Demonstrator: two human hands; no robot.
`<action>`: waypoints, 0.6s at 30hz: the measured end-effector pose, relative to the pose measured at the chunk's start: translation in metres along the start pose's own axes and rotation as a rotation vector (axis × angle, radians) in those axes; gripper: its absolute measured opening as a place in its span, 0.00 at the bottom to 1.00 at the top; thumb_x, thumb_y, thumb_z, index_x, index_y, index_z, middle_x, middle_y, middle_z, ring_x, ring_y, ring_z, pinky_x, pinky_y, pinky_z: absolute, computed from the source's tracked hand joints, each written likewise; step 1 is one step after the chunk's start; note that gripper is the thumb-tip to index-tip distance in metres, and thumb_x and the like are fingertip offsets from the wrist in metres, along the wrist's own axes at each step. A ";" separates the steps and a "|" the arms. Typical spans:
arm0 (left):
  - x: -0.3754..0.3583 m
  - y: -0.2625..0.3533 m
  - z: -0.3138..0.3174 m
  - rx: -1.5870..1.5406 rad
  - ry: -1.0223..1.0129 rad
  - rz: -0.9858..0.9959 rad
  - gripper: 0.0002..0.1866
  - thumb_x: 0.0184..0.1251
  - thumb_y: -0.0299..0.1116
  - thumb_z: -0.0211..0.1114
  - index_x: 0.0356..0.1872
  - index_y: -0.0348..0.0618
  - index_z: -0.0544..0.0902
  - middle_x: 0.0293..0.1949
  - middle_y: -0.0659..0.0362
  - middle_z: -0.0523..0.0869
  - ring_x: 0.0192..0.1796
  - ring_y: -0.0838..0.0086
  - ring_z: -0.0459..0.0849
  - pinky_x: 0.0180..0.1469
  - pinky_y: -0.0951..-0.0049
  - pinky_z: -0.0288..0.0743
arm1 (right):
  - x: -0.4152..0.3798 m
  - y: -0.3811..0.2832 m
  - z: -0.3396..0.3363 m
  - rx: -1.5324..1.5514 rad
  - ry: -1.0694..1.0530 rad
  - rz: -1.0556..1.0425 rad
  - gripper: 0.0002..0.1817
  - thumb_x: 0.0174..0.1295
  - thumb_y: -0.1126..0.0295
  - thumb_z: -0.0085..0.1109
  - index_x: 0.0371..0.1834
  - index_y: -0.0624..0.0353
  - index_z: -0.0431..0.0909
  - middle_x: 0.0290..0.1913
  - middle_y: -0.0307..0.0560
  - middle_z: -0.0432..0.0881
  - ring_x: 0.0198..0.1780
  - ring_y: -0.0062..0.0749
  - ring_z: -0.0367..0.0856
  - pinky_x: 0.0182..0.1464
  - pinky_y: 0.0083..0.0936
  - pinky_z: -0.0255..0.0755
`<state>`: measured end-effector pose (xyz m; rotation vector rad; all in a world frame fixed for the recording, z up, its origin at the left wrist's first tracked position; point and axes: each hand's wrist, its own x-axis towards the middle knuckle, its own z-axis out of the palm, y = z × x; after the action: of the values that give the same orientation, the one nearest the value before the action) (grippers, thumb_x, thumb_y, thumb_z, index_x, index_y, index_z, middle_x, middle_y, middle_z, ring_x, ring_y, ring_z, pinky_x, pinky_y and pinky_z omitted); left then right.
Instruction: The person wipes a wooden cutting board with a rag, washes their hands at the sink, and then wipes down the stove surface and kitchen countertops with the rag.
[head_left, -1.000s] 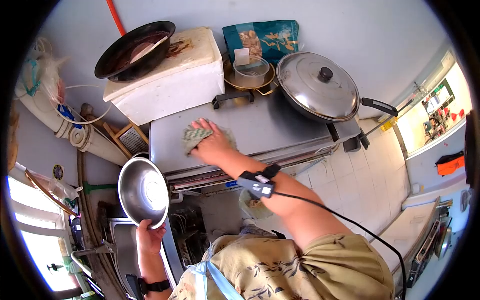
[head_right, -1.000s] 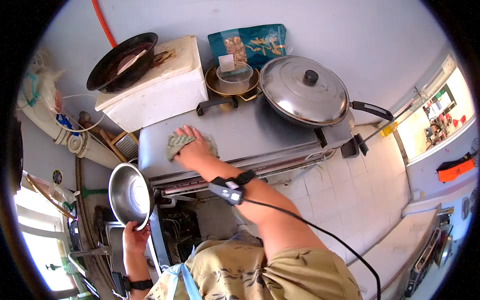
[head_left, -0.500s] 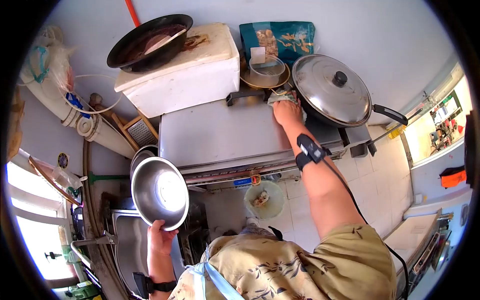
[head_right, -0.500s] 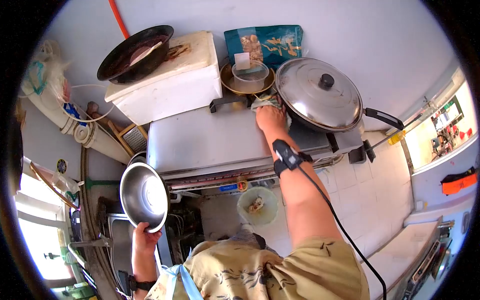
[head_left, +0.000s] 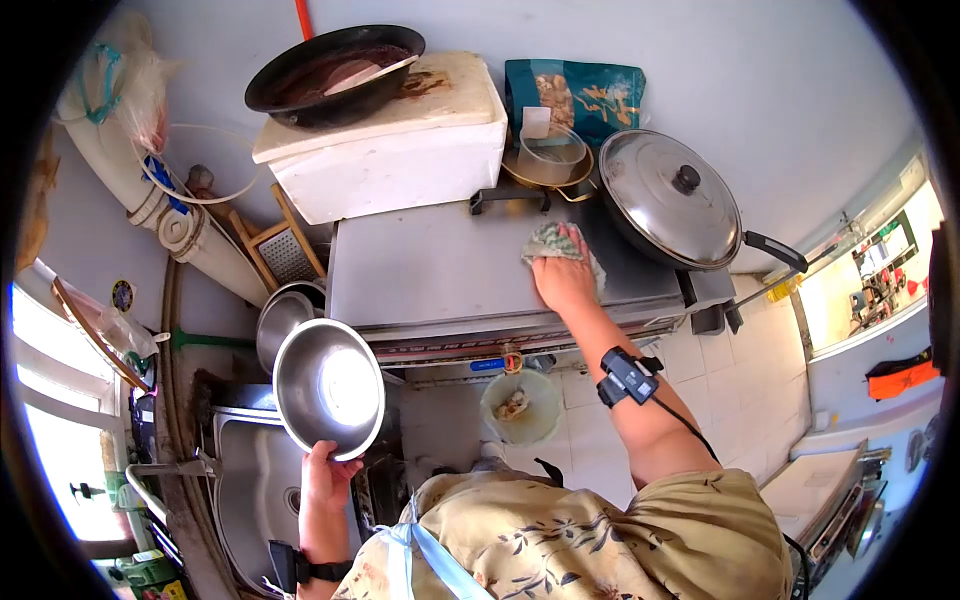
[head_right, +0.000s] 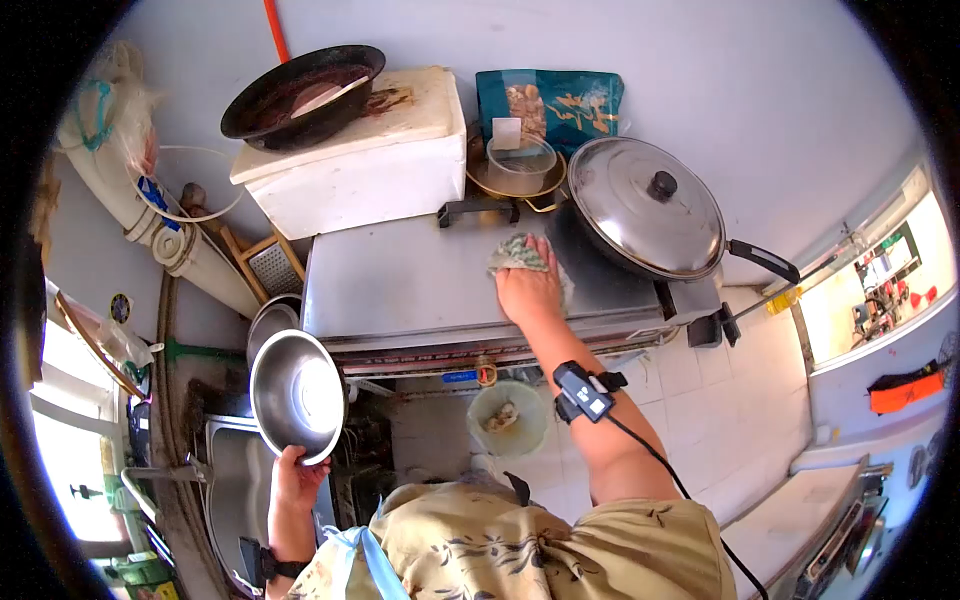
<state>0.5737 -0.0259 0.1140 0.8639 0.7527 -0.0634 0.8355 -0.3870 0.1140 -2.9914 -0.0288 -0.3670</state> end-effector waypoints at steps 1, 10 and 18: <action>0.001 0.000 0.000 -0.005 0.002 0.000 0.16 0.55 0.27 0.50 0.46 0.31 0.70 0.32 0.49 0.82 0.26 0.63 0.82 0.22 0.71 0.79 | -0.001 -0.006 0.004 -0.009 0.017 -0.007 0.30 0.62 0.57 0.37 0.64 0.64 0.58 0.67 0.55 0.57 0.70 0.43 0.51 0.70 0.35 0.41; 0.007 -0.001 0.010 0.065 0.014 -0.019 0.13 0.55 0.29 0.51 0.39 0.31 0.75 0.28 0.49 0.82 0.26 0.62 0.81 0.25 0.68 0.76 | 0.055 -0.066 0.016 0.200 0.087 -0.164 0.22 0.58 0.65 0.41 0.50 0.68 0.73 0.60 0.61 0.66 0.64 0.54 0.59 0.66 0.43 0.47; -0.006 0.005 -0.005 0.047 0.019 0.017 0.14 0.55 0.28 0.50 0.42 0.32 0.73 0.30 0.50 0.82 0.27 0.63 0.81 0.24 0.69 0.77 | 0.053 -0.075 0.019 0.093 0.116 -0.156 0.23 0.58 0.60 0.43 0.51 0.63 0.73 0.59 0.56 0.69 0.63 0.50 0.61 0.66 0.44 0.46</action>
<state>0.5685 -0.0207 0.1189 0.9167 0.7639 -0.0582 0.8888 -0.3104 0.1173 -2.8785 -0.2609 -0.5399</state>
